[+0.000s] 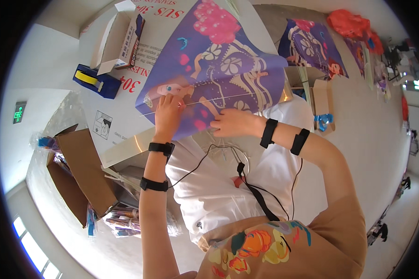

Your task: Assembling a decorative kite by attaching supporting sticks and securing them with adhesive tape.

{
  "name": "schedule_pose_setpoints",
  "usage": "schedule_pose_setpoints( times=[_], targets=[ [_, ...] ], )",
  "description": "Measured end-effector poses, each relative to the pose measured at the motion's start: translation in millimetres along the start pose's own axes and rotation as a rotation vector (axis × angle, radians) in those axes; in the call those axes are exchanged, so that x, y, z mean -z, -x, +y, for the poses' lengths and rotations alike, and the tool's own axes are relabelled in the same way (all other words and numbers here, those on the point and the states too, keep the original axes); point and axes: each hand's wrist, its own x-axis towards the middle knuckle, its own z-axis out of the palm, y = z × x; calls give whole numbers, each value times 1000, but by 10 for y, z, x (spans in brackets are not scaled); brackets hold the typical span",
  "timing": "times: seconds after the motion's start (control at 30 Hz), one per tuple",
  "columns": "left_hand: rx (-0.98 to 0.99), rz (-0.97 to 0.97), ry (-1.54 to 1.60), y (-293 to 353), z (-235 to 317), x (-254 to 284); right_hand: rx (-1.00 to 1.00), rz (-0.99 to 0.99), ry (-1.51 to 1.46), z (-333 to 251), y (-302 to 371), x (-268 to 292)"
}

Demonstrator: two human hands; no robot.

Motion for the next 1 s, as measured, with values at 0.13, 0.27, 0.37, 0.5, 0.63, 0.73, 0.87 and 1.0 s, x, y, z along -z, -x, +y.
schedule_pose_setpoints(
  times=[0.13, 0.27, 0.37, 0.5, 0.63, 0.73, 0.87, 1.0],
  targets=[
    [32, -17, 33, -12, 12, 2, 13, 4, -50, -48, -49, -50],
    [58, -38, 27, 40, -19, 44, -300, 215, -442, 13, -192, 125],
    [131, -46, 98, 8, 55, 62, -705, 481, -437, 184, -123, 136],
    [36, 62, 45, -4, 70, 118, -758, 405, -373, 361, 46, 12],
    [93, -9, 85, -22, 64, 149, -707, 340, -239, 569, -3, -60],
    [91, 36, 53, -13, 104, 119, -654, 307, -74, 728, -57, -60],
    [40, 68, -1, 103, 145, 16, -625, 289, 13, 875, -126, -60],
    [16, 36, -16, 147, 147, -61, -557, 282, 18, 911, -197, -65]
  ],
)
